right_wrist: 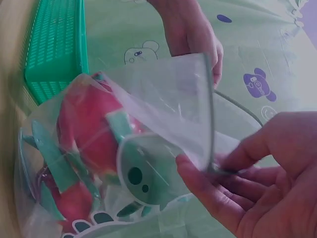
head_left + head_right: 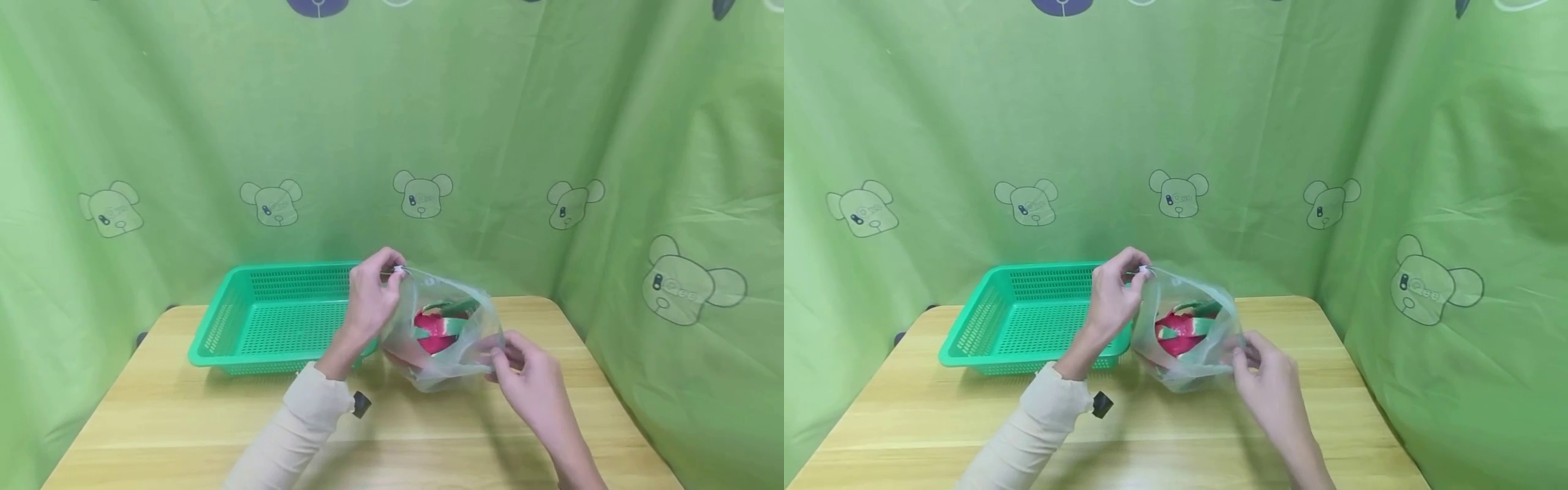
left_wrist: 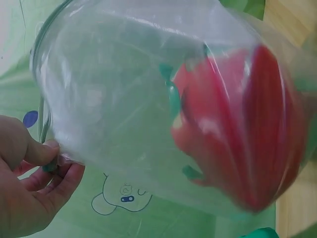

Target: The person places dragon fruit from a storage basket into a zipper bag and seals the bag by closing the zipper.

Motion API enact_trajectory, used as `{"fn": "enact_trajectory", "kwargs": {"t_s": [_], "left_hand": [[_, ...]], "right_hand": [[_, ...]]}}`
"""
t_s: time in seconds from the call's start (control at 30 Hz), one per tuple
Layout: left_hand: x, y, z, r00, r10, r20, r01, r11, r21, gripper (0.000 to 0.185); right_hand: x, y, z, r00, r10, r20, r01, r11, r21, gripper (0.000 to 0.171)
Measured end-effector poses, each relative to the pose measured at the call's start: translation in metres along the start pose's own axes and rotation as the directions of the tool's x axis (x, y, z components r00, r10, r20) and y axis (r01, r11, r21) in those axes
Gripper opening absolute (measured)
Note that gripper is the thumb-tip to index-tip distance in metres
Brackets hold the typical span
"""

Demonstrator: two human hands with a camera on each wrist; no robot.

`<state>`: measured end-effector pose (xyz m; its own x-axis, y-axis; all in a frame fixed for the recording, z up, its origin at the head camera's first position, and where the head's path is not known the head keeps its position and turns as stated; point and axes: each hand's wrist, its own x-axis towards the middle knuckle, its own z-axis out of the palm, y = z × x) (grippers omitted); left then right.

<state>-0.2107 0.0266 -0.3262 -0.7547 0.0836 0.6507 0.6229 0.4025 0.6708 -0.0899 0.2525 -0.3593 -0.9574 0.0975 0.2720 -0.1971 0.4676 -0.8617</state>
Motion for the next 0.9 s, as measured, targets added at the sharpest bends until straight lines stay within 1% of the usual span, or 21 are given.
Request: {"fn": "enact_trajectory", "kwargs": {"t_s": [0.1,0.2,0.33,0.43,0.57,0.63,0.73,0.8,0.87,0.9], "left_hand": [[0.002,0.001,-0.001,1.000,0.005,0.011,-0.005,1.000,0.021,0.013],[0.003,0.000,-0.003,1.000,0.007,0.016,-0.008,0.999,0.040,0.013],[0.005,-0.001,-0.006,1.000,0.008,0.018,-0.009,0.999,0.053,0.013],[0.005,-0.001,-0.008,0.999,0.015,0.037,-0.017,0.998,0.057,0.013],[0.004,-0.001,-0.009,0.998,0.028,0.062,-0.030,0.999,0.042,0.012],[0.003,-0.002,-0.010,0.997,0.025,0.069,-0.026,0.999,0.020,0.011],[0.003,-0.003,-0.010,0.996,-0.001,0.089,0.005,0.999,-0.046,0.008],[0.002,-0.004,-0.010,0.994,-0.023,0.107,0.034,0.994,-0.103,0.006],[0.002,-0.005,-0.009,0.992,-0.044,0.122,0.065,0.983,-0.173,0.005],[0.002,-0.004,-0.008,0.991,-0.054,0.125,0.079,0.976,-0.204,0.005]], "right_hand": [[0.003,-0.001,-0.006,0.999,0.021,-0.025,-0.021,1.000,0.002,0.016],[0.006,-0.001,-0.012,0.999,0.025,-0.026,-0.025,0.999,0.028,0.021],[0.012,-0.001,-0.020,0.999,0.007,-0.045,-0.006,1.000,0.029,0.026],[0.017,0.000,-0.026,0.994,-0.041,-0.101,0.040,0.999,-0.012,0.031],[0.025,0.000,-0.034,0.978,-0.120,-0.169,0.117,0.993,-0.030,0.034],[0.030,0.000,-0.036,0.970,-0.140,-0.197,0.141,0.990,-0.011,0.033],[0.038,-0.002,-0.036,0.957,-0.142,-0.251,0.153,0.988,0.026,0.031],[0.043,-0.003,-0.035,0.949,-0.127,-0.290,0.151,0.987,0.063,0.030],[0.048,-0.003,-0.034,0.940,-0.101,-0.326,0.139,0.986,0.096,0.029],[0.051,-0.004,-0.034,0.939,-0.078,-0.336,0.128,0.983,0.130,0.028]]}}
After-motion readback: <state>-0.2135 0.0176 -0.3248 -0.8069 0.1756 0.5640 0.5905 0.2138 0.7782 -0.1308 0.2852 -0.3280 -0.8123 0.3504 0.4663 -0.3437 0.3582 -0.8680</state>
